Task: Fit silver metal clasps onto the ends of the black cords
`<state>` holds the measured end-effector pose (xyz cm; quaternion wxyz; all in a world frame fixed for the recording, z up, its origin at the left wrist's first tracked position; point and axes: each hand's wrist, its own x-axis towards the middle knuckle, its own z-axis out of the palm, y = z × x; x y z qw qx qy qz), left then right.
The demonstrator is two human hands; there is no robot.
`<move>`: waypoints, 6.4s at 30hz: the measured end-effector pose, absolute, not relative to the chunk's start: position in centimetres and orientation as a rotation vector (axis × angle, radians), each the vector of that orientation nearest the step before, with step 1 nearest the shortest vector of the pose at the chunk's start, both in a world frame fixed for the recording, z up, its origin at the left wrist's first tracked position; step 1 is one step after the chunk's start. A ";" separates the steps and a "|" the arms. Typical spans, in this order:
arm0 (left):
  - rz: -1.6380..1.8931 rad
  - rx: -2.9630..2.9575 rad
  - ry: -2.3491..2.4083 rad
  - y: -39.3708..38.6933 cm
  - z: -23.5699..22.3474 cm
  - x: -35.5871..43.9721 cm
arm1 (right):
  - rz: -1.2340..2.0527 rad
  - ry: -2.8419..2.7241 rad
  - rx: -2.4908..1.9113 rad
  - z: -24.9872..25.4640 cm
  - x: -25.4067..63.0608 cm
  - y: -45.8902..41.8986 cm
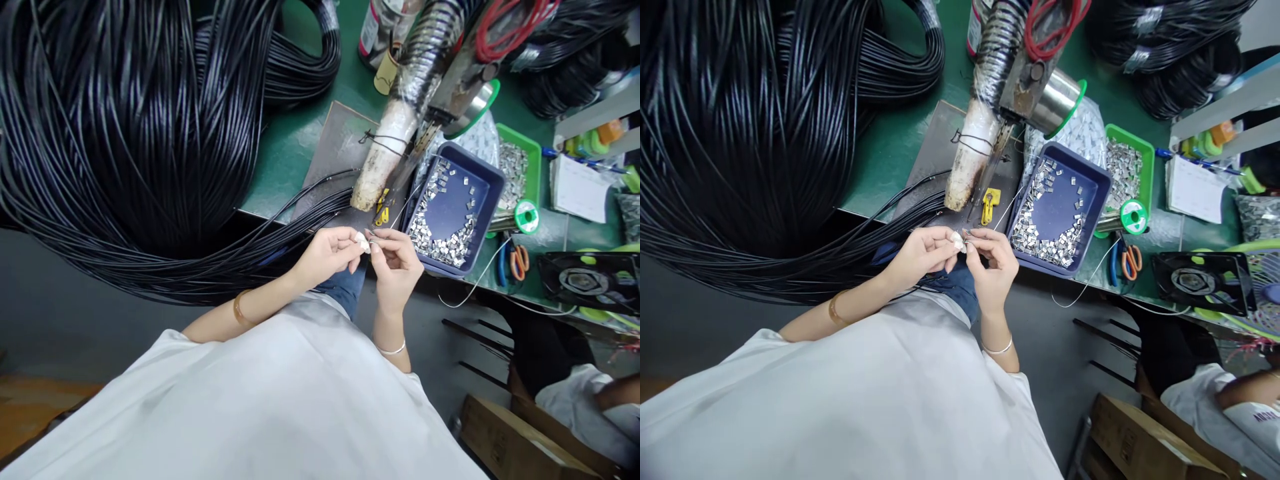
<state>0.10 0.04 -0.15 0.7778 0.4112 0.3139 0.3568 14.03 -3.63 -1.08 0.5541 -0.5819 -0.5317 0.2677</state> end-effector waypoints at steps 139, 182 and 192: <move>0.998 1.260 0.931 2.2 -0.2 0.7 | 0.030 -1.606 -1.308 -1.2 14.6 -2.6; 0.833 0.730 0.740 -0.3 -0.2 -0.1 | 0.424 -1.242 -1.490 1.6 14.1 -4.3; 0.913 1.046 0.823 0.3 -0.1 0.1 | 0.778 -1.164 -1.382 -0.4 14.3 -4.1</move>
